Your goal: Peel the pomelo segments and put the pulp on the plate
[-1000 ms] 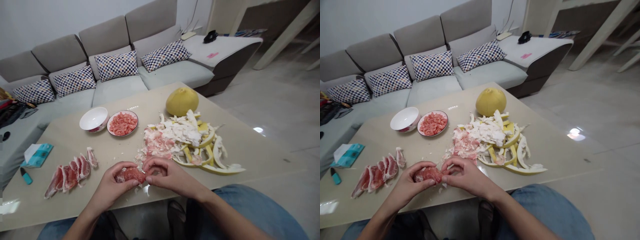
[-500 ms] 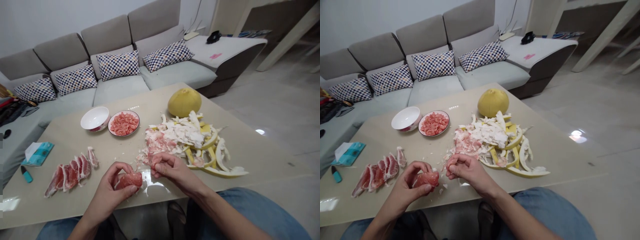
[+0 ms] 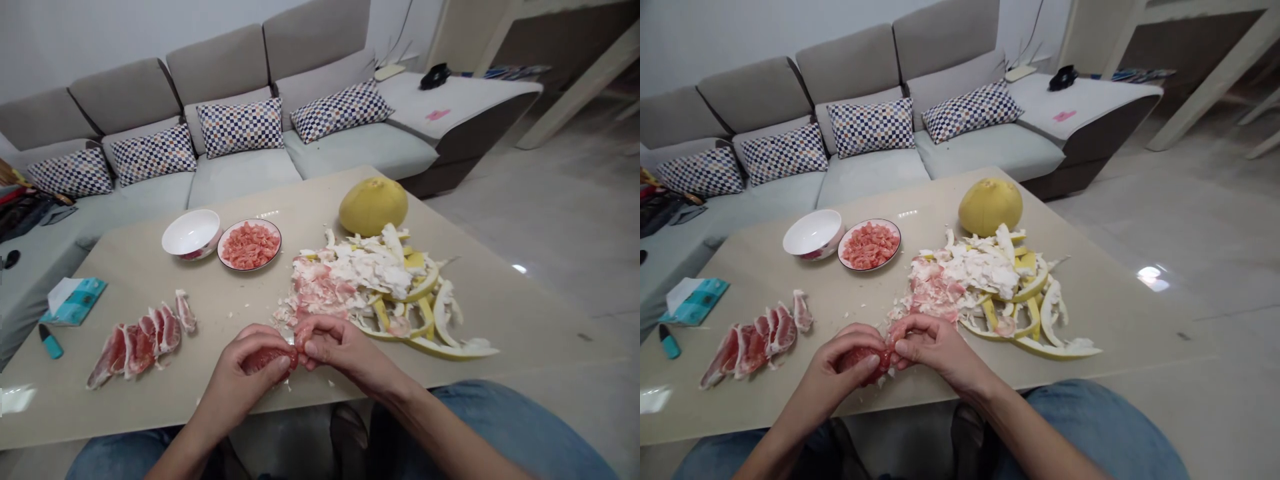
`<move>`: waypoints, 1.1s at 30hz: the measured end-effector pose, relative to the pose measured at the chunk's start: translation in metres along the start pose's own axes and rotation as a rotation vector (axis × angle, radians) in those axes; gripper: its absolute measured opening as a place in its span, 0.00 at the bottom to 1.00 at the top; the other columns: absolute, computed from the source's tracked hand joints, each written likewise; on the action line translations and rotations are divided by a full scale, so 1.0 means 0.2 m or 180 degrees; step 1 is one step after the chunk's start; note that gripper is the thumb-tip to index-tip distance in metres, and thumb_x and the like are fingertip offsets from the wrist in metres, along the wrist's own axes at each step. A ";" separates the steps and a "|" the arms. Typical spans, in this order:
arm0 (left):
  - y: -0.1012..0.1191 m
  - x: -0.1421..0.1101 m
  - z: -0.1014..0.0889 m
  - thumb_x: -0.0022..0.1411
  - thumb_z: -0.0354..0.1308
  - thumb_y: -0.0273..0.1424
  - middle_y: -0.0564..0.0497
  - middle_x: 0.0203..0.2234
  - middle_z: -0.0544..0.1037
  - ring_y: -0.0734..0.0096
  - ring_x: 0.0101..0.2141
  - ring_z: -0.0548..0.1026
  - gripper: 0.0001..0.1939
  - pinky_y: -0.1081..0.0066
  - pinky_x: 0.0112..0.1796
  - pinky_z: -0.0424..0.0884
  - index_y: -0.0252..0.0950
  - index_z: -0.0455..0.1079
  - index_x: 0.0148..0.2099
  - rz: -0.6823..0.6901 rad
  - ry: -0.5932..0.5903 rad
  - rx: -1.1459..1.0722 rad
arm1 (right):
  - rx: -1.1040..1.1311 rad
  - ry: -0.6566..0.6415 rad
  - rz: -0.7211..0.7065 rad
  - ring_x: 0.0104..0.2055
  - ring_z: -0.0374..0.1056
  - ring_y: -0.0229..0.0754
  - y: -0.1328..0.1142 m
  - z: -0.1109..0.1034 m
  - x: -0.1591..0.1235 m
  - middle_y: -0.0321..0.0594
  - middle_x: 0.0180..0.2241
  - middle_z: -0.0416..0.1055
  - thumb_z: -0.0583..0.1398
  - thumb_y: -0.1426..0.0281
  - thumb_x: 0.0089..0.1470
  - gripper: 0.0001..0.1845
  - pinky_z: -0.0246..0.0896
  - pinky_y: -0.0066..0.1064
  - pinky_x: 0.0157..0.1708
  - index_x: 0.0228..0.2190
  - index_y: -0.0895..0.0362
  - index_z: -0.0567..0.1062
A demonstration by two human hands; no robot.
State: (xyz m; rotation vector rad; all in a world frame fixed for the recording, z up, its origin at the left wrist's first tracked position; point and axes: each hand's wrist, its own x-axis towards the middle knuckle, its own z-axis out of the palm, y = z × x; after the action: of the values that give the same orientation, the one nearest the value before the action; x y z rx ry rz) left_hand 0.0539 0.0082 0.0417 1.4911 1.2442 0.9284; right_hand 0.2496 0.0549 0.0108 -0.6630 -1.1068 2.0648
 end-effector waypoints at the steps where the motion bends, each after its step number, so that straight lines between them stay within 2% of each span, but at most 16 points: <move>1: -0.01 0.00 0.00 0.59 0.62 0.34 0.47 0.39 0.75 0.63 0.43 0.73 0.07 0.68 0.45 0.67 0.41 0.78 0.40 -0.0006 0.0009 0.0045 | -0.0215 0.0088 -0.0051 0.30 0.70 0.34 0.00 0.00 0.00 0.34 0.28 0.73 0.69 0.65 0.47 0.10 0.67 0.25 0.31 0.31 0.57 0.77; 6: -0.03 0.03 -0.01 0.55 0.66 0.33 0.47 0.41 0.75 0.63 0.44 0.73 0.10 0.67 0.47 0.67 0.42 0.78 0.41 -0.0144 -0.0056 0.0174 | -0.1264 0.0671 -0.0305 0.30 0.70 0.35 -0.01 0.04 -0.02 0.34 0.28 0.75 0.68 0.70 0.45 0.12 0.65 0.25 0.30 0.36 0.55 0.79; 9: -0.03 0.05 -0.01 0.56 0.65 0.32 0.47 0.38 0.75 0.63 0.43 0.74 0.06 0.68 0.46 0.67 0.41 0.79 0.38 -0.0165 -0.0107 0.0189 | -0.1375 0.0696 -0.0312 0.29 0.70 0.36 -0.01 0.05 -0.03 0.34 0.27 0.76 0.68 0.70 0.45 0.09 0.65 0.26 0.30 0.33 0.55 0.79; 12: -0.02 0.06 0.00 0.57 0.64 0.32 0.47 0.37 0.75 0.63 0.42 0.74 0.05 0.68 0.44 0.68 0.40 0.79 0.37 -0.0165 -0.0115 0.0250 | -0.1160 0.0583 -0.0145 0.29 0.71 0.36 -0.02 0.05 -0.03 0.35 0.27 0.76 0.68 0.68 0.45 0.07 0.66 0.27 0.32 0.30 0.56 0.80; 15: -0.02 0.06 -0.02 0.57 0.64 0.32 0.47 0.38 0.75 0.64 0.41 0.73 0.06 0.68 0.43 0.68 0.39 0.79 0.37 -0.0215 -0.0232 0.0063 | -0.0696 0.0470 0.0155 0.29 0.72 0.37 -0.03 0.04 -0.03 0.35 0.25 0.77 0.69 0.66 0.44 0.09 0.67 0.28 0.33 0.30 0.57 0.79; 19: -0.03 0.07 -0.05 0.56 0.65 0.32 0.47 0.37 0.75 0.66 0.37 0.74 0.05 0.70 0.36 0.70 0.36 0.78 0.35 -0.0577 -0.0585 -0.0582 | -0.0399 0.0194 0.0482 0.28 0.72 0.36 -0.05 0.03 -0.02 0.37 0.24 0.77 0.70 0.63 0.44 0.13 0.67 0.29 0.33 0.31 0.59 0.80; 22: -0.05 0.08 -0.07 0.55 0.66 0.31 0.47 0.34 0.74 0.69 0.30 0.73 0.06 0.72 0.29 0.69 0.34 0.77 0.33 -0.0834 -0.0885 -0.1135 | -0.0163 -0.0009 0.0566 0.27 0.71 0.36 -0.03 0.03 -0.01 0.38 0.25 0.77 0.71 0.62 0.42 0.16 0.67 0.28 0.32 0.31 0.60 0.80; 24: -0.08 0.08 -0.07 0.54 0.66 0.31 0.48 0.32 0.74 0.70 0.29 0.72 0.06 0.72 0.27 0.69 0.33 0.75 0.32 -0.0917 -0.0954 -0.1461 | 0.0003 -0.0010 0.0517 0.27 0.72 0.36 -0.01 0.03 0.00 0.37 0.25 0.76 0.71 0.61 0.41 0.17 0.67 0.28 0.31 0.30 0.60 0.80; 29: -0.15 0.10 -0.11 0.56 0.65 0.33 0.49 0.31 0.75 0.68 0.30 0.73 0.07 0.67 0.31 0.74 0.35 0.74 0.35 -0.0977 -0.0575 -0.1910 | 0.0238 0.0374 0.0201 0.30 0.72 0.34 0.05 0.05 0.05 0.35 0.27 0.76 0.71 0.60 0.42 0.18 0.67 0.26 0.34 0.33 0.58 0.78; 33: -0.16 0.16 -0.19 0.55 0.65 0.36 0.48 0.31 0.76 0.66 0.30 0.75 0.12 0.66 0.31 0.74 0.34 0.73 0.38 -0.0986 -0.0317 -0.1592 | 0.0121 0.0365 0.0223 0.31 0.73 0.36 0.01 0.04 0.18 0.36 0.29 0.76 0.71 0.60 0.43 0.19 0.69 0.28 0.37 0.34 0.58 0.77</move>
State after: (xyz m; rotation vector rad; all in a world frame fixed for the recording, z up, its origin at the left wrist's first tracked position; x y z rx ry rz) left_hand 0.0146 0.0473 0.0198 0.9111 1.0355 0.8639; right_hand 0.2197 0.0781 0.0085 -0.8010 -0.9901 2.0737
